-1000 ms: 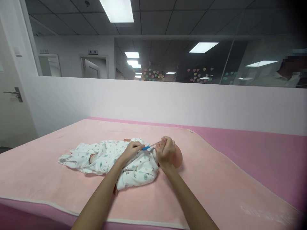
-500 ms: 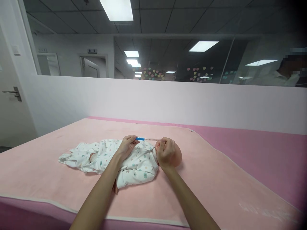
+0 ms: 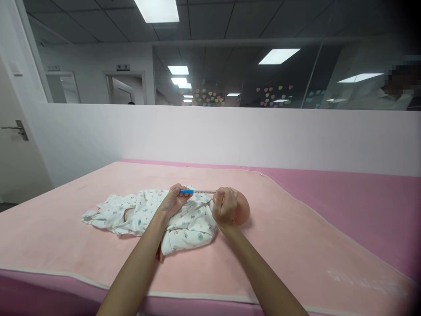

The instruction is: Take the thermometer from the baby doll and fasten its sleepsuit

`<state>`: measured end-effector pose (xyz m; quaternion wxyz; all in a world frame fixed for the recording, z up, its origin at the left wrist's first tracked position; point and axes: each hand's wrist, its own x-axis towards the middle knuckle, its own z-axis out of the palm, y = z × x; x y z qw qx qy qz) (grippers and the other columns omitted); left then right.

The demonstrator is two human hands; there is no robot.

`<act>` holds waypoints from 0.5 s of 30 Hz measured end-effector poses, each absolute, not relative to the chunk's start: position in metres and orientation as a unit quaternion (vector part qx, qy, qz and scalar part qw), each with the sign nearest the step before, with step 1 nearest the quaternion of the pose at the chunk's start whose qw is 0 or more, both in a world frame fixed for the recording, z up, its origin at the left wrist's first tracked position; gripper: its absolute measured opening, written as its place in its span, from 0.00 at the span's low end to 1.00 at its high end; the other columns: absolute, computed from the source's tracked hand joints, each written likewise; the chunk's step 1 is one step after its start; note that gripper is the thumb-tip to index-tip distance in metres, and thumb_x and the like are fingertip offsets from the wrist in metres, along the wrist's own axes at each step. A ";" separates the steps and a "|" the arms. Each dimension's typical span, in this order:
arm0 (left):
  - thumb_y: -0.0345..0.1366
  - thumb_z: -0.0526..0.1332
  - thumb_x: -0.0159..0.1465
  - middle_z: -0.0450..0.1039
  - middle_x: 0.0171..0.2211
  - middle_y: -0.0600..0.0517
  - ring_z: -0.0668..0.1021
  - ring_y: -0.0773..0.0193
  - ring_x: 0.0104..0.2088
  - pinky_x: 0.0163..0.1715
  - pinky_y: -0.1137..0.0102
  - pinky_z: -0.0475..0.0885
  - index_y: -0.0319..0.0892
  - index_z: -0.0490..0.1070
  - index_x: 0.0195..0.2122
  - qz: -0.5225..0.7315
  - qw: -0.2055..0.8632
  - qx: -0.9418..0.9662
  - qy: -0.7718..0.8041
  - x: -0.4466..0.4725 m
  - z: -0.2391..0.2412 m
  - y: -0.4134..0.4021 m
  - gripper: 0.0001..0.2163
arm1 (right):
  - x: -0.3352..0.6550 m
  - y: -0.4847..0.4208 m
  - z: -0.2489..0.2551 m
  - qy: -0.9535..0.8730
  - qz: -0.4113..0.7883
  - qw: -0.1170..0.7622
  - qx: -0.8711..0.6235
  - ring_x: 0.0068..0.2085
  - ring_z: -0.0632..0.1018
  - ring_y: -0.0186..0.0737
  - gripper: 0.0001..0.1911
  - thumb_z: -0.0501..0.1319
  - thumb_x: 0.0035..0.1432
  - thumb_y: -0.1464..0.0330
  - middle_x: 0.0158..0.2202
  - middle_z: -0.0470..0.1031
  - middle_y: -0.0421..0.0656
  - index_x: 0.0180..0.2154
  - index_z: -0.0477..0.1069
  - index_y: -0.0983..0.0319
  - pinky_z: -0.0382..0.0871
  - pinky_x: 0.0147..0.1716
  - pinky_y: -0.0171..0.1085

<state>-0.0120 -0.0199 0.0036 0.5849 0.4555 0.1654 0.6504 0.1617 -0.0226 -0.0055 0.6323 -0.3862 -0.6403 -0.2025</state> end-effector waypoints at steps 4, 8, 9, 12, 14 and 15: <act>0.47 0.67 0.42 0.60 0.17 0.57 0.65 0.71 0.22 0.34 0.66 0.65 0.40 0.64 0.18 0.646 0.581 0.454 0.194 -0.010 0.003 -0.015 0.17 | 0.161 -0.031 0.007 -0.620 -0.208 0.661 -0.367 0.31 0.69 0.38 0.14 0.43 0.60 0.65 0.26 0.67 0.43 0.28 0.62 0.60 0.64 0.35 0.40; 0.46 0.64 0.48 0.66 0.20 0.54 0.68 0.71 0.24 0.31 0.71 0.65 0.38 0.71 0.23 0.641 0.569 0.451 0.251 0.001 0.003 -0.010 0.14 | 0.172 -0.064 0.021 -0.530 -0.172 0.736 -0.384 0.33 0.73 0.38 0.11 0.50 0.58 0.64 0.30 0.72 0.44 0.34 0.67 0.62 0.66 0.33 0.37; 0.45 0.63 0.50 0.67 0.22 0.52 0.69 0.70 0.26 0.32 0.71 0.65 0.37 0.72 0.25 0.629 0.552 0.476 0.272 0.004 0.002 -0.010 0.13 | 0.178 -0.077 0.019 -0.506 -0.154 0.749 -0.400 0.34 0.73 0.38 0.10 0.52 0.57 0.64 0.31 0.72 0.44 0.34 0.68 0.63 0.67 0.33 0.37; 0.41 0.63 0.50 0.72 0.29 0.50 0.72 0.66 0.31 0.36 0.71 0.65 0.37 0.74 0.31 0.579 0.468 0.579 0.332 0.011 -0.002 -0.011 0.12 | 0.202 -0.117 -0.003 -0.451 -0.139 0.744 -0.473 0.32 0.75 0.39 0.11 0.56 0.55 0.63 0.30 0.74 0.45 0.35 0.70 0.63 0.67 0.32 0.37; 0.40 0.63 0.50 0.74 0.32 0.48 0.73 0.63 0.35 0.38 0.69 0.66 0.38 0.74 0.33 0.550 0.425 0.625 0.355 0.014 -0.003 -0.013 0.13 | 0.217 -0.142 -0.025 -0.450 -0.166 0.706 -0.521 0.31 0.75 0.40 0.11 0.57 0.54 0.62 0.28 0.74 0.44 0.34 0.71 0.62 0.67 0.33 0.37; 0.40 0.63 0.51 0.74 0.33 0.48 0.73 0.61 0.36 0.39 0.68 0.66 0.38 0.74 0.34 0.539 0.408 0.642 0.362 0.015 -0.004 -0.014 0.13 | 0.224 -0.153 -0.036 -0.463 -0.185 0.683 -0.534 0.31 0.75 0.41 0.10 0.58 0.53 0.61 0.28 0.75 0.44 0.33 0.71 0.61 0.67 0.34 0.38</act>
